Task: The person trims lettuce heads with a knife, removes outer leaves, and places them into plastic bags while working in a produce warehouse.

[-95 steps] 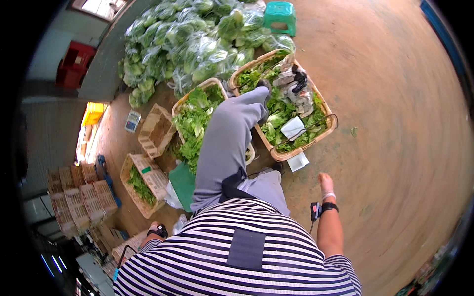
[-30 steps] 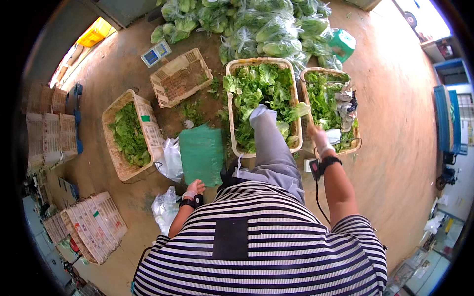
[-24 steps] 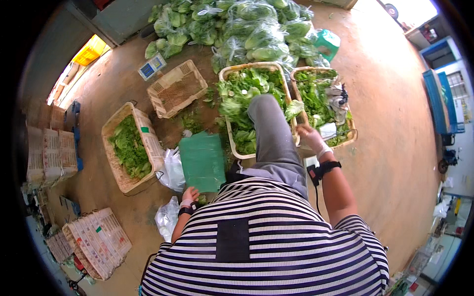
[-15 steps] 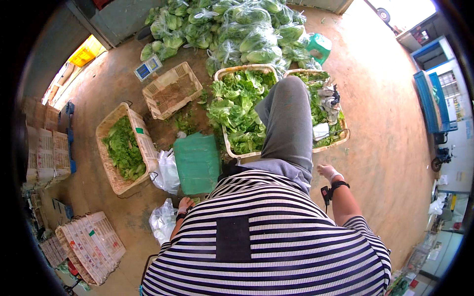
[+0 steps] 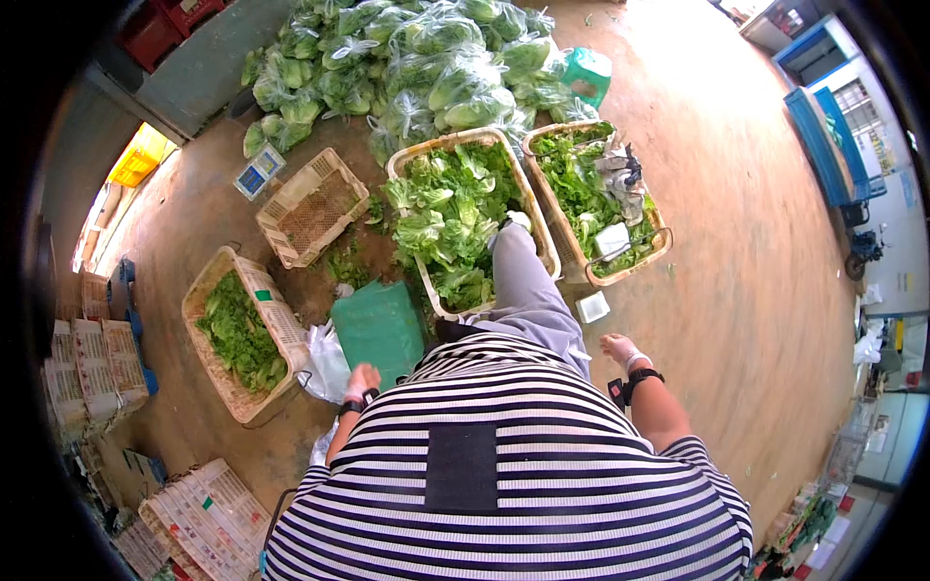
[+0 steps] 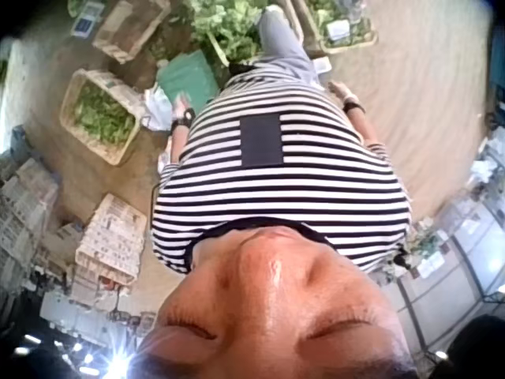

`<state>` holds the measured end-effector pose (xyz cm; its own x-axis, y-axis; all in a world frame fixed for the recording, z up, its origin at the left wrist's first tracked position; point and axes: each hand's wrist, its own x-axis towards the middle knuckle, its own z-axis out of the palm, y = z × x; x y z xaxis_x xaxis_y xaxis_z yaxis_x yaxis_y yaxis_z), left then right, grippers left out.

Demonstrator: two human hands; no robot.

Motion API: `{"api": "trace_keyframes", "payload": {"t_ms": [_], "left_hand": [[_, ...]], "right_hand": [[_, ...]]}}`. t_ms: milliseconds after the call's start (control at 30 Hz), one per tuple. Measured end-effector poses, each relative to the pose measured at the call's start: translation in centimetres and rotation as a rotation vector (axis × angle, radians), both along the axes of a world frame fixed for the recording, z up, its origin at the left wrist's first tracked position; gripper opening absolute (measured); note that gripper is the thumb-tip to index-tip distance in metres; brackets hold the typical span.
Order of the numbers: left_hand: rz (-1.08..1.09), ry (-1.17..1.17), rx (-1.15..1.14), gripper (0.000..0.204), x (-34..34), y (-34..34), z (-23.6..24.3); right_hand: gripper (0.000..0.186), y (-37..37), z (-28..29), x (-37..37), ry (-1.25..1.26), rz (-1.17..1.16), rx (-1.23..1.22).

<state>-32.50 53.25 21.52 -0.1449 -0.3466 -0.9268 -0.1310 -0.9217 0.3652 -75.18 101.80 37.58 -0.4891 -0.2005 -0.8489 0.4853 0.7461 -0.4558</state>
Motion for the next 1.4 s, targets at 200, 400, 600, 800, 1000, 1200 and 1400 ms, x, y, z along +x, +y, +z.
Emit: {"api": "trace_keyframes", "payload": {"t_ms": [200, 400, 600, 800, 1000, 1200, 1400], "left_hand": [[-0.324, 0.058, -0.439, 0.037, -3.7, -3.3, 10.1], [0.059, -0.038, -0.154, 0.031, 6.6, 2.3, 2.0], [-0.482, -0.159, -0.129, 0.036, 16.2, 13.2, -4.7], [-0.4, -0.149, -0.047, 0.035, 16.1, 16.2, -5.7], [0.602, 0.366, 0.275, 0.035, 10.2, 11.6, -2.9], [0.049, -0.016, 0.043, 0.039, 8.2, 10.4, 3.5], [-0.009, -0.043, 0.071, 0.03, 12.8, 12.5, 1.4]], "right_hand": [[0.041, 2.8, -3.1, 0.6, -0.092, 0.04, 0.162], [0.03, -0.1, -2.8, -3.9, -0.068, 0.188, 0.175], [0.033, -9.8, 0.7, -4.6, 0.08, 0.15, 0.024], [0.029, -15.9, -0.1, -3.7, -0.036, 0.352, -0.079], [0.019, -16.8, -1.9, -9.7, 0.616, 0.898, -0.182], [0.032, -13.2, -2.6, -7.2, 0.204, 0.203, -0.36], [0.031, -2.4, -4.1, -1.5, 0.084, 0.385, 0.06]]}}
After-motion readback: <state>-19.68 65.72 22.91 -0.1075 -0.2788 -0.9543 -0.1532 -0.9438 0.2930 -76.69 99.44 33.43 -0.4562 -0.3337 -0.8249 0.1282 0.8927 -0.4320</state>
